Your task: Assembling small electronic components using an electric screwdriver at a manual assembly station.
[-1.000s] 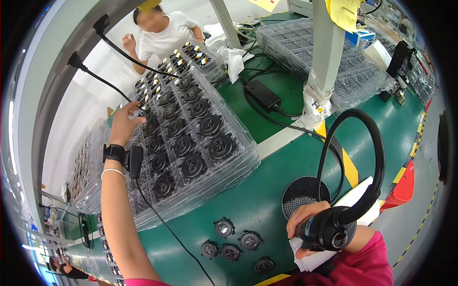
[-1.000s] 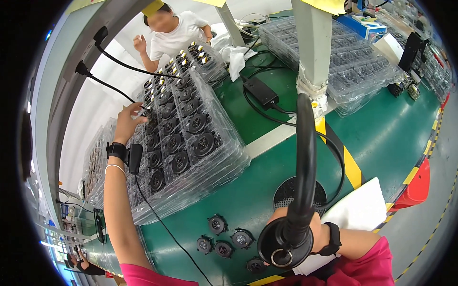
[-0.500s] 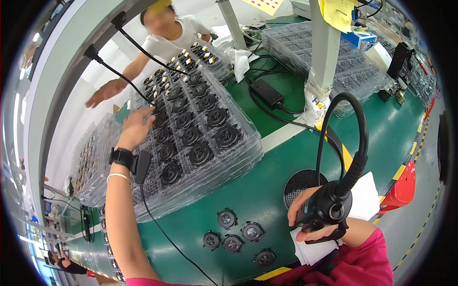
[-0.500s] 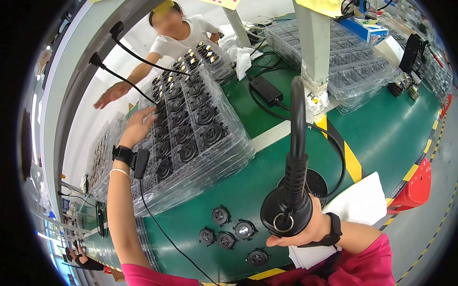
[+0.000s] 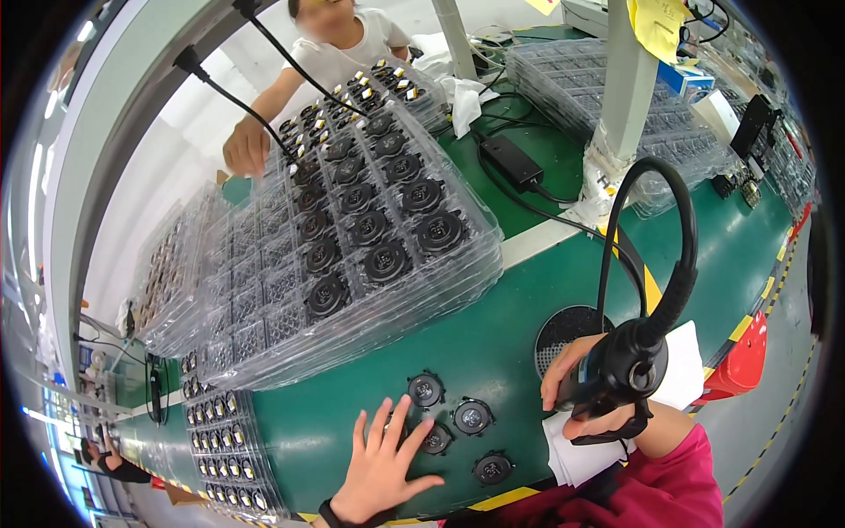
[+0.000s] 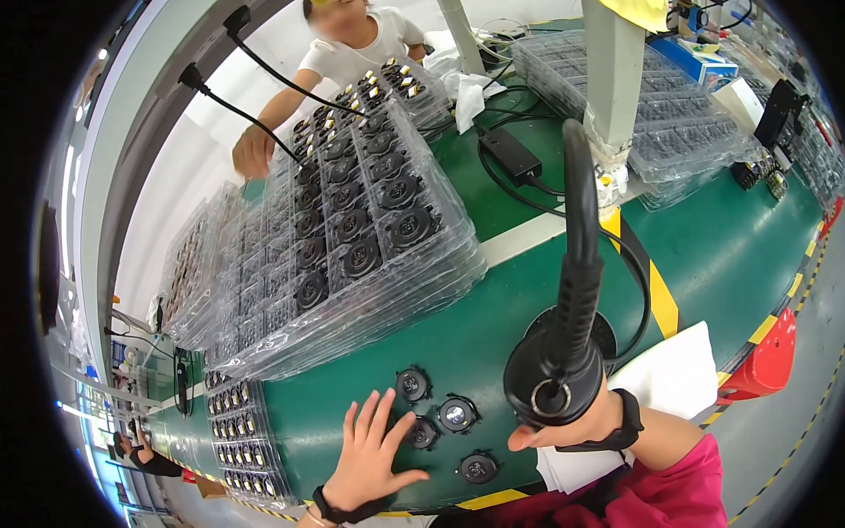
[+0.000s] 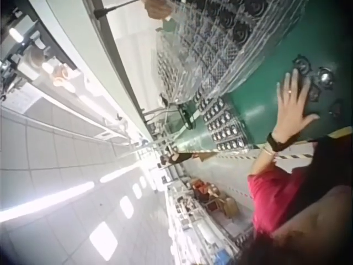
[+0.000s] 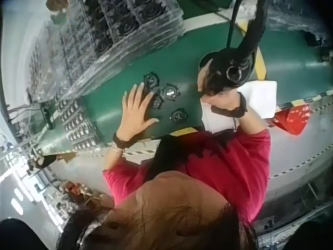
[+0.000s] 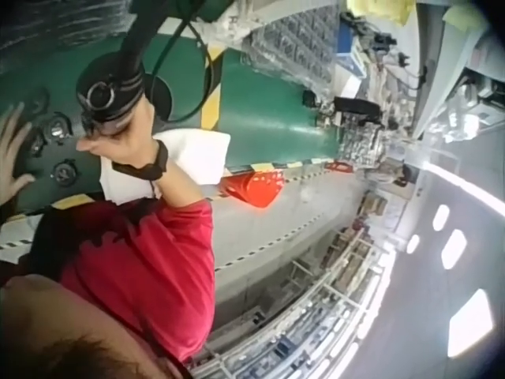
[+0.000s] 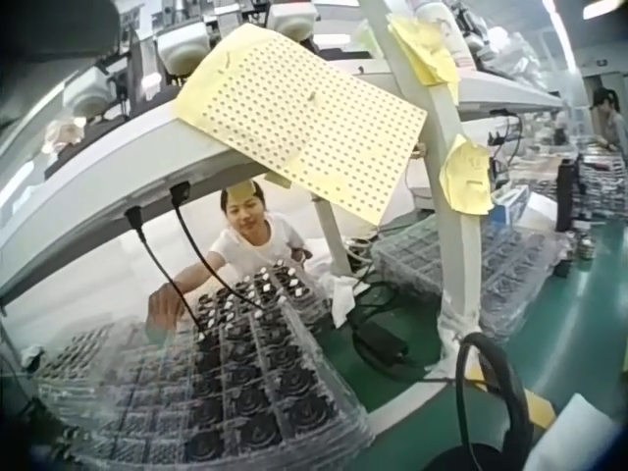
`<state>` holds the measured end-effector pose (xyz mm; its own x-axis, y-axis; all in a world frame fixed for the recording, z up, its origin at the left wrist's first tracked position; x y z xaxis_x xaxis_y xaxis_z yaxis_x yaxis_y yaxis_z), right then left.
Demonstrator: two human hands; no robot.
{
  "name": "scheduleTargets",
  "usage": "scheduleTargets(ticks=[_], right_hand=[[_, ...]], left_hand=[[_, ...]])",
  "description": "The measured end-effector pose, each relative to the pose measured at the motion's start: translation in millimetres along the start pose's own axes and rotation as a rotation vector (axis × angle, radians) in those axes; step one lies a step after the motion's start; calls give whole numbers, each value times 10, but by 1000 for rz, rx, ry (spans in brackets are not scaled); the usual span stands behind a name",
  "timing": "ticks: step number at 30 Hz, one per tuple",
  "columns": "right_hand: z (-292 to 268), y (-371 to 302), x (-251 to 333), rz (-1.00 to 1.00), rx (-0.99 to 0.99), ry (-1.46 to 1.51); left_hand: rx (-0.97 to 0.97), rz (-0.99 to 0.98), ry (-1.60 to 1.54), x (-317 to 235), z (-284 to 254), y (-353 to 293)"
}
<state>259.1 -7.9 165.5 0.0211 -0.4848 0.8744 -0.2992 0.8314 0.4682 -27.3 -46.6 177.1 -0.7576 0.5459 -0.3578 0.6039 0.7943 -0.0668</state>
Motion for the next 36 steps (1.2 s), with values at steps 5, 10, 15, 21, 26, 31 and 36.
scheduleTargets(ticks=[5,10,15,21,26,31,36], right_hand=[[74,-24,-47,32,-61,156],[82,-3,-22,61,-53,144],[100,15,-49,108,-38,206],[227,152,-3,254,-159,394],[165,230,-93,-24,89,56],[263,226,-88,-20,72,81],[276,251,-110,-38,49,72]], left_hand=[[150,48,-73,124,241,127],[168,188,5,-100,228,427],[160,401,-95,-267,319,678],[360,532,-268,-388,439,642],[254,569,-274,-265,575,589],[207,562,-217,-198,544,536],[209,539,-195,-160,522,536]])
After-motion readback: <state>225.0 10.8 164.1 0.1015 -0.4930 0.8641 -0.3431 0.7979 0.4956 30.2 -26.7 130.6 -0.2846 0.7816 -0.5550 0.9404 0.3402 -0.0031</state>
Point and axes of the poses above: each hand's wrist, its own y-axis towards the middle knuckle, its own z-axis out of the palm, x = y × z, the point moved 4 cm from there along y, towards the middle knuckle, and after that the axes turned 14 degrees about -y, right-handed, at the moved point
